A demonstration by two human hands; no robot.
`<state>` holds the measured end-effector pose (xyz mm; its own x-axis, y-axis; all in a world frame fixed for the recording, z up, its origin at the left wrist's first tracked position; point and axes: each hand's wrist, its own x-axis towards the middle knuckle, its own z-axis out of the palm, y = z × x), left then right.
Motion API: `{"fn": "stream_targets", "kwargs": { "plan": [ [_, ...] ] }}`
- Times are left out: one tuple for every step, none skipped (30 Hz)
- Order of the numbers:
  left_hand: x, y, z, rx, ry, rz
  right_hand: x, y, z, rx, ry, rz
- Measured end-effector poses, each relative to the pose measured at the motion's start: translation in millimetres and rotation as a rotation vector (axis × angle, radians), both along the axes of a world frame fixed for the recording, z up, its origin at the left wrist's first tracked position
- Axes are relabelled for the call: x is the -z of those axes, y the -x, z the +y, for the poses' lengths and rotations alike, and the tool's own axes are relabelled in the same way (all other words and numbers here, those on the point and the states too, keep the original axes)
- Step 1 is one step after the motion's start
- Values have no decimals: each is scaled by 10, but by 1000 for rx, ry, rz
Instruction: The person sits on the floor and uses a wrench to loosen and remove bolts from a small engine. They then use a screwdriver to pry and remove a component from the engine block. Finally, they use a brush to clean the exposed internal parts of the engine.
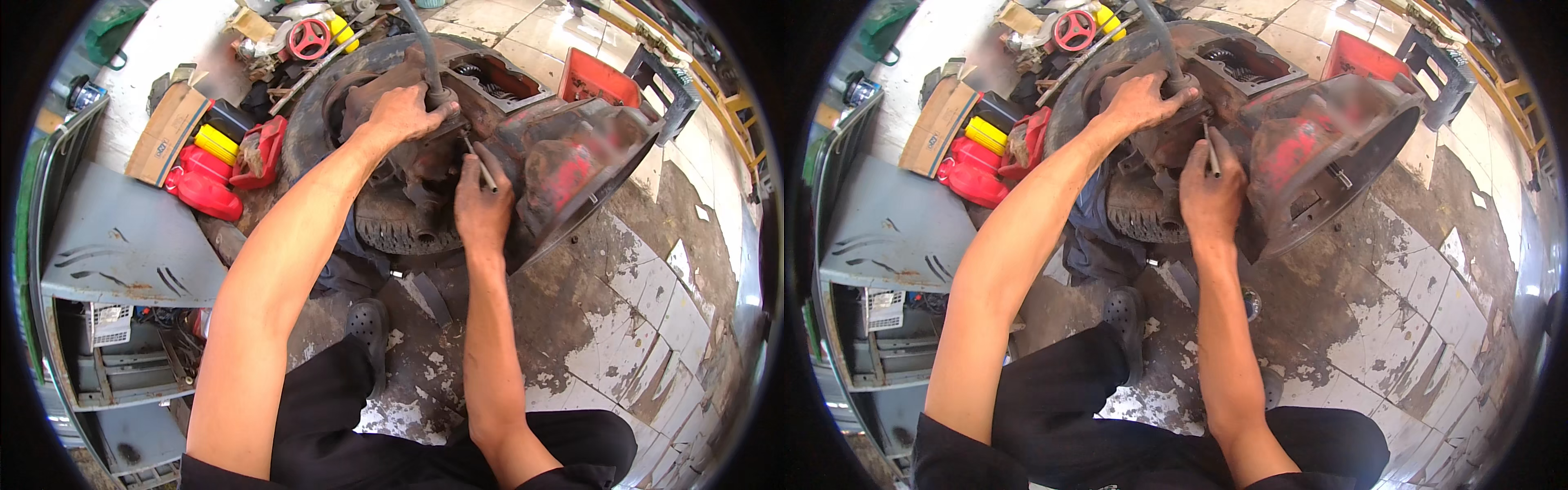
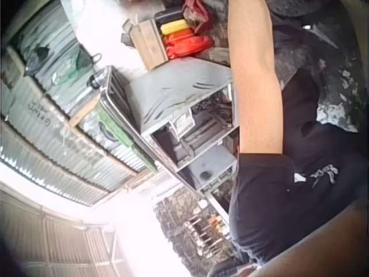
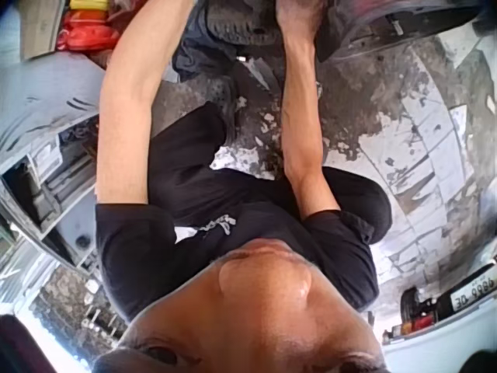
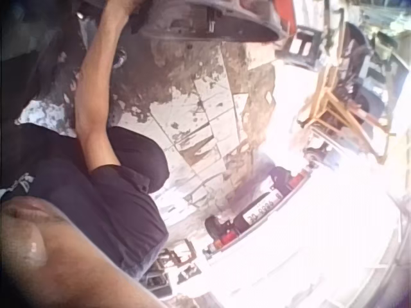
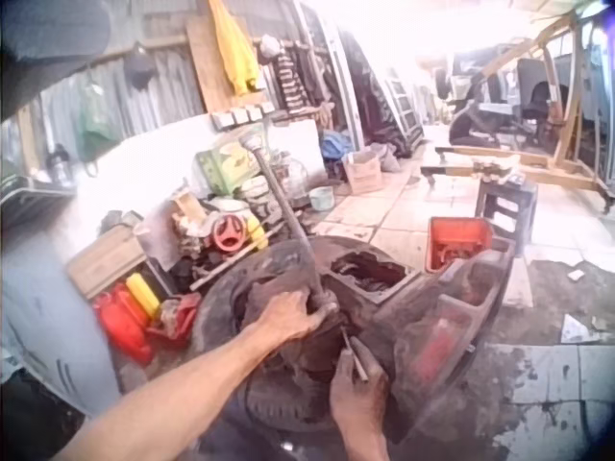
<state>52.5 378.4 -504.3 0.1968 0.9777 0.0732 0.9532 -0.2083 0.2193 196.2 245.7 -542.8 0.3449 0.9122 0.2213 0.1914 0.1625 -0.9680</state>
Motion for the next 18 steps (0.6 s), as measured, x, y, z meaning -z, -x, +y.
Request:
{"fn": "stream_targets", "kwargs": {
  "plan": [
    [17, 10, -2, 16, -95, 5, -31, -29, 2, 1, -8, -3],
    [21, 37, 4, 20, -98, -2, -65, -65, 18, -3, -11, -80],
    [27, 66, 6, 24, -101, -8, -69, -76, 1, -62, 72, -36],
    [11, 51, 0, 31, -105, -28, -73, -89, -19, -116, 154, -4],
    [-80, -20, -28, 38, -87, 29, -97, -108, -30, -92, 112, -96],
    [-222, -96, -120, 44, -64, 87, -130, -126, -75, -71, 76, -188],
    [-282, -90, -232, 40, -37, 155, -178, -99, -156, -62, 44, -271],
    [-257, -89, -265, 106, -166, 112, -243, -110, -216, -77, 48, -333],
    [-226, -101, -284, 172, -296, 65, -307, -147, -281, -90, 54, -396],
    [-215, -128, -306, 241, -428, 15, -395, -180, -335, -97, 61, -460],
    [-254, -169, -355, 337, -402, 27, -483, -187, -376, -99, 83, -467],
    [-176, -193, -257, 432, -484, 64, -578, -194, -412, -100, 107, -474],
    [-91, -165, -132, 516, -574, 110, -698, -167, -451, -109, 120, -478],
    [-8, -196, -40, 601, -666, 147, -773, -182, -466, -142, 153, -496],
    [87, -249, 24, 574, -563, 202, -840, -195, -479, -176, 187, -512],
    [159, -319, 61, 591, -545, 182, -900, -208, -499, -202, 229, -533],
    [231, -373, 89, 607, -525, 163, -959, -194, -523, -232, 287, -521],
    [296, -417, 123, 621, -504, 147, -942, -168, -540, -212, 264, -523]
  ]
}}
